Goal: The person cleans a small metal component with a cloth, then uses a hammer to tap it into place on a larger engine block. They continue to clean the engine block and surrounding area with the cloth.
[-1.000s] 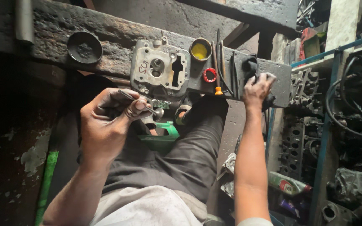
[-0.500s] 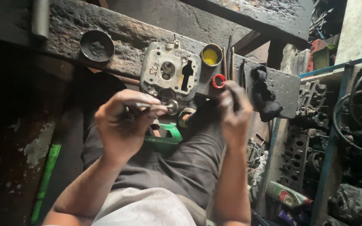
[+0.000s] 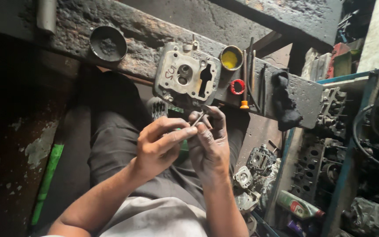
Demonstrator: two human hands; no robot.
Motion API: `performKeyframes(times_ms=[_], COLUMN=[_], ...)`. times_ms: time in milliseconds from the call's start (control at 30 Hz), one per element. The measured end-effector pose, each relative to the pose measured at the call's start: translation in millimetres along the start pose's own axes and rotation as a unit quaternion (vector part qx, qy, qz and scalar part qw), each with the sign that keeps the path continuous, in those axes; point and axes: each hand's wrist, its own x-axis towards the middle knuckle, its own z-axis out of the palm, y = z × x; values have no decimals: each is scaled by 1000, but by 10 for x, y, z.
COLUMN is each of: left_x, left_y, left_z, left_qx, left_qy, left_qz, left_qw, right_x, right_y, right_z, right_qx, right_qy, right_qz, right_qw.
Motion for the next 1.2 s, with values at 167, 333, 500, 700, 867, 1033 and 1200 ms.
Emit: performKeyframes(times_ms=[167,333,500,700,867,1033,1200], left_x=[-115,-390,-442,-222,-201,-304,-312], left_y=[-156,-531,-1153,-1208,-1236,-1292,-1314], left_z=[49,234,371,394,361,326,312], left_qx=[-17,-63,-482,-545,-567,-564,-562], left_qy=[35,133,150,100,71,61,46], left_qz=[-16,-303,-450,-530,-468,-474,-479], left_qw=[999,942,737,642,674,674,673], right_x=[84,465,824,1006,1074,1080,1054], right_y=[-10,-340,-473,-360,-310,-293,-296], right_z=[-80,-433,-983,-1341,-1383,-1395,-1328], right_qx=[-75,-290,-443,-531,-575,-595,-611], right_qy=[41,141,218,210,242,215,232], right_qz=[-74,-322,-450,-433,-368,-380,-373], right_qw=[994,890,744,697,689,674,659])
